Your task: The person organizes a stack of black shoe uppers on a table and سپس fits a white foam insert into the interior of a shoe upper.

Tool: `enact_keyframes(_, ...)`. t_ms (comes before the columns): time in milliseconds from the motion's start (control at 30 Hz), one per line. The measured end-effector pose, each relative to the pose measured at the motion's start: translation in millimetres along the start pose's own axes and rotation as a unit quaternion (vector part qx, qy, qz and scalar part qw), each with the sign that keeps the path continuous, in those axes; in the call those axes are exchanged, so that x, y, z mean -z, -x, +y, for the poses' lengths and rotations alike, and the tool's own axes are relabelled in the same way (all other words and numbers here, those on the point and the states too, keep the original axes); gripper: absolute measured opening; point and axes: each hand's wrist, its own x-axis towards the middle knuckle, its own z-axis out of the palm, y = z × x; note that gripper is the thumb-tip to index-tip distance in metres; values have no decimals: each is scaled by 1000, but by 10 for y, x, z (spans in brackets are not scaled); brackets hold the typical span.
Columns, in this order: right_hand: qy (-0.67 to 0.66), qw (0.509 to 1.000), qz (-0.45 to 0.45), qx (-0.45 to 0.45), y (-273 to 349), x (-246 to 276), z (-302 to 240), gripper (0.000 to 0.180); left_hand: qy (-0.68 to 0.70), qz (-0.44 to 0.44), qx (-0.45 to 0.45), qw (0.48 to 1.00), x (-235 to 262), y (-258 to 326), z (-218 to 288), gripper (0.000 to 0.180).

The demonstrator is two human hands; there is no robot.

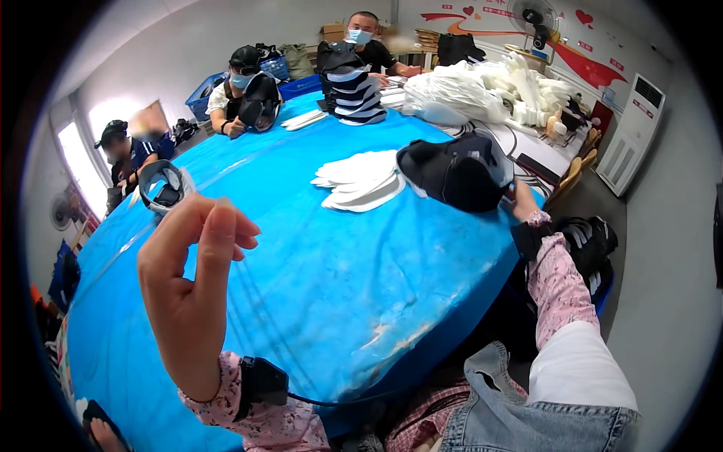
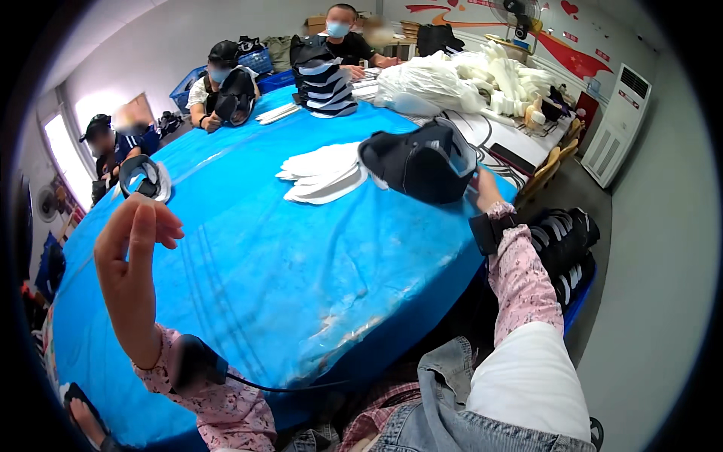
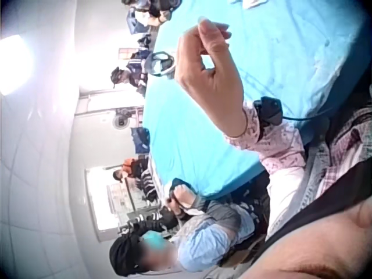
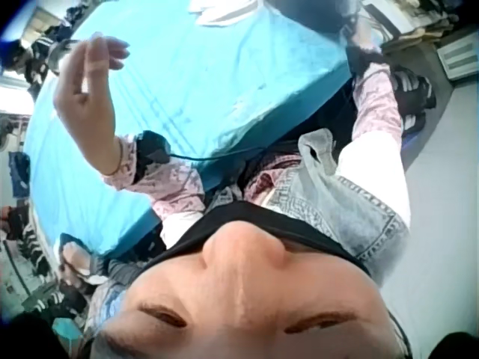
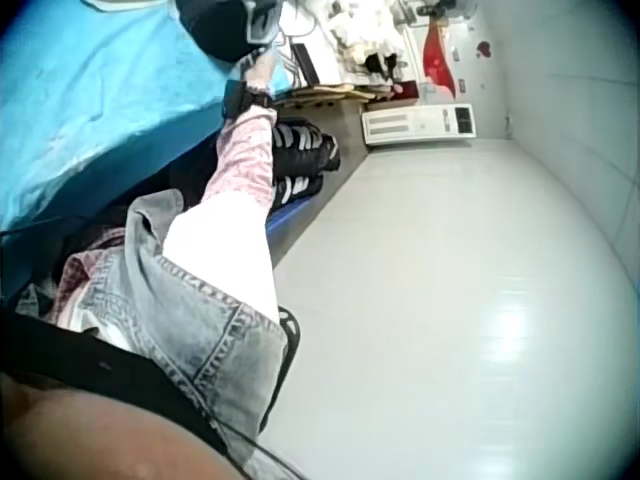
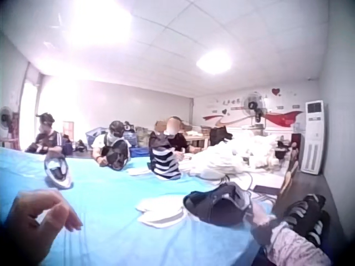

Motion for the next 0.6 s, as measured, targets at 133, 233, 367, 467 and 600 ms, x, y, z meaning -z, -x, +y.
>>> enact_keyframes(133,67,992,-28,104,220,-184,-194,56,-34,-48,6,998,-4,13,-16,26)
enact_keyframes(233,90,985,-47,139,342,-245,-295,58,-53,-88,12,995,-86,2,-24,22)
enact_keyframes(367,370,869,74,322,-79,-114,-281,64,-70,-139,42,987,-205,-12,1,18)
enact_keyframes(467,432,744,205,467,-135,-314,-374,54,-101,-163,53,980,-140,23,62,19)
enact_keyframes(600,362,701,79,610,311,-1001,-661,60,-109,-177,45,977,-154,27,6,21)
